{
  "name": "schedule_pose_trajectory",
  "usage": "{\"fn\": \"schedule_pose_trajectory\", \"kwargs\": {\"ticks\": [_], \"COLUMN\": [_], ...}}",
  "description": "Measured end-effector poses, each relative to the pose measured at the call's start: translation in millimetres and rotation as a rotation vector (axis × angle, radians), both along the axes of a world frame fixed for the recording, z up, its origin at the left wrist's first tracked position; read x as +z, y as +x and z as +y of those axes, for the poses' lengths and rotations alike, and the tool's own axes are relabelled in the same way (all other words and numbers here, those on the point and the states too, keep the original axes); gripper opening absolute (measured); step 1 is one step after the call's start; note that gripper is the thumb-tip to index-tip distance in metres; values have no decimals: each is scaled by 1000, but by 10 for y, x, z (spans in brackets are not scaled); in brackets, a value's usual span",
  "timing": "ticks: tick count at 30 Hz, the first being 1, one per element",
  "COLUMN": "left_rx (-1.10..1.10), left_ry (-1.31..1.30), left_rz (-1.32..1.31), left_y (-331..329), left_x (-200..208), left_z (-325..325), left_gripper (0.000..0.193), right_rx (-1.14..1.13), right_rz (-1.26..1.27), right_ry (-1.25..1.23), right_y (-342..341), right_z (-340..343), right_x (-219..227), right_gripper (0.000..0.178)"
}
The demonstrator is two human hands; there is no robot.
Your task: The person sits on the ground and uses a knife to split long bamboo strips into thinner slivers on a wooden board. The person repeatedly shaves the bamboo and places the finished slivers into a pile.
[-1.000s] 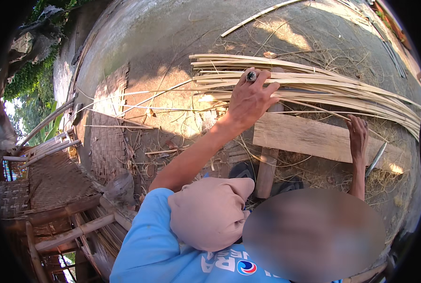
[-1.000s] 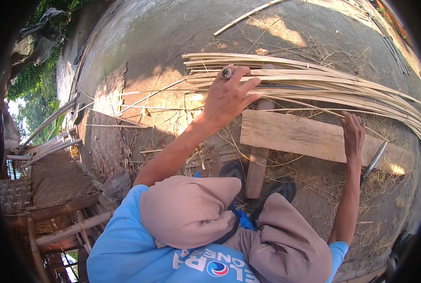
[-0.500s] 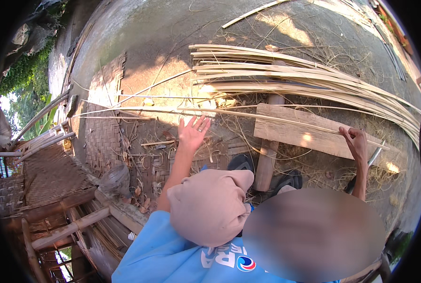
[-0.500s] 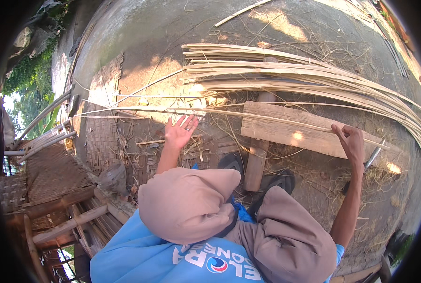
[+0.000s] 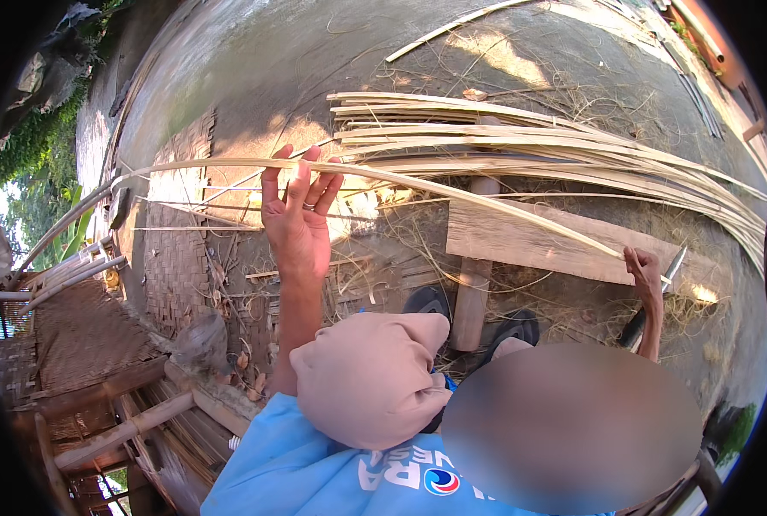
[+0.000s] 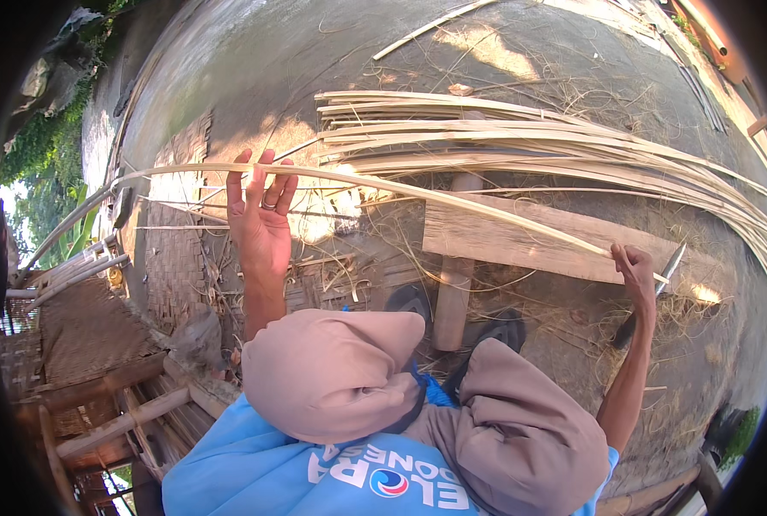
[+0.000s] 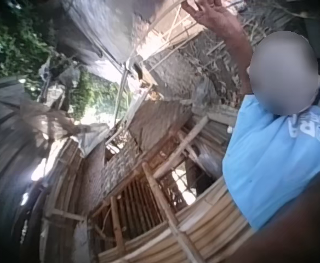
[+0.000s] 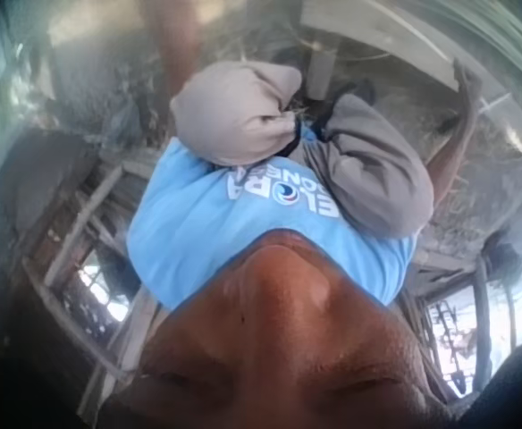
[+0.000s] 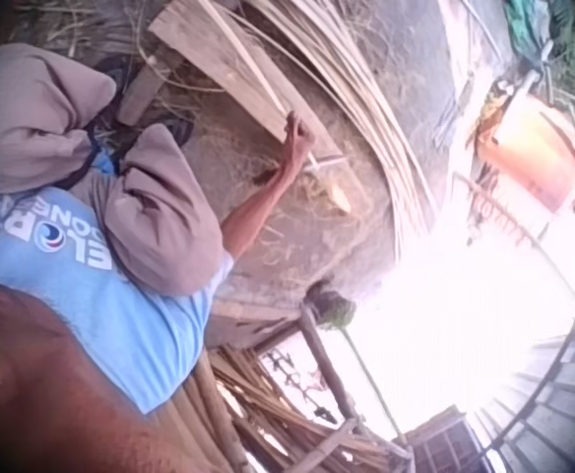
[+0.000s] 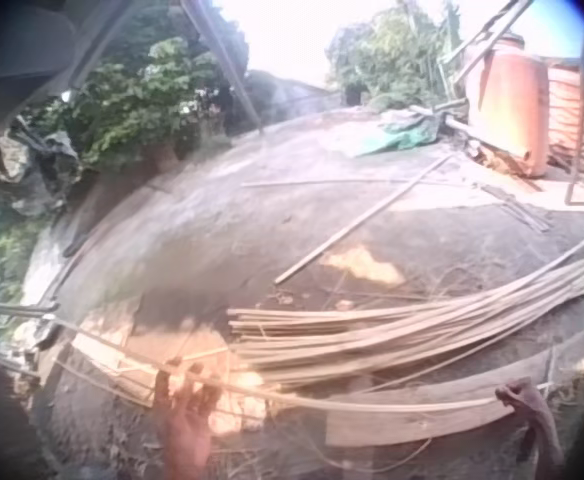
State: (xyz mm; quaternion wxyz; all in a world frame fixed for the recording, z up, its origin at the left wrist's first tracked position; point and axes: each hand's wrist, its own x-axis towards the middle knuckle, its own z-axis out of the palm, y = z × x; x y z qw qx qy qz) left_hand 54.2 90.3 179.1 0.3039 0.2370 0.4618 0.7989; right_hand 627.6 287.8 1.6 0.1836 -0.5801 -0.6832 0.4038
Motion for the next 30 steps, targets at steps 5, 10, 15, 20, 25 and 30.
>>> {"fn": "schedule_pose_trajectory", "kwargs": {"ticks": [5, 10, 15, 20, 25, 30], "left_rx": [66, 176, 102, -344, -652, -516], "left_ry": [-130, -173, -410, -545, -447, -382], "left_rz": [-193, -455, -624, -675, -484, -547], "left_y": [-633, -1158, -571, 176, 712, 717], "left_x": [-884, -1814, -2167, -2135, -1699, -1771], "left_z": [-82, -409, -729, -786, -622, -685], "left_gripper": [45, 53, 41, 50, 51, 38], "right_rx": [33, 233, 315, 368, 406, 544], "right_rz": [12, -134, -340, -349, -209, -35], "right_ry": [62, 277, 340, 256, 223, 123], "right_y": [-689, -1536, -2350, -2763, -3069, -3189], "right_z": [-251, -742, -1084, -1178, -1412, -1536], "right_x": [204, 102, 374, 530, 538, 537], "right_gripper": [58, 50, 47, 46, 39, 38]}}
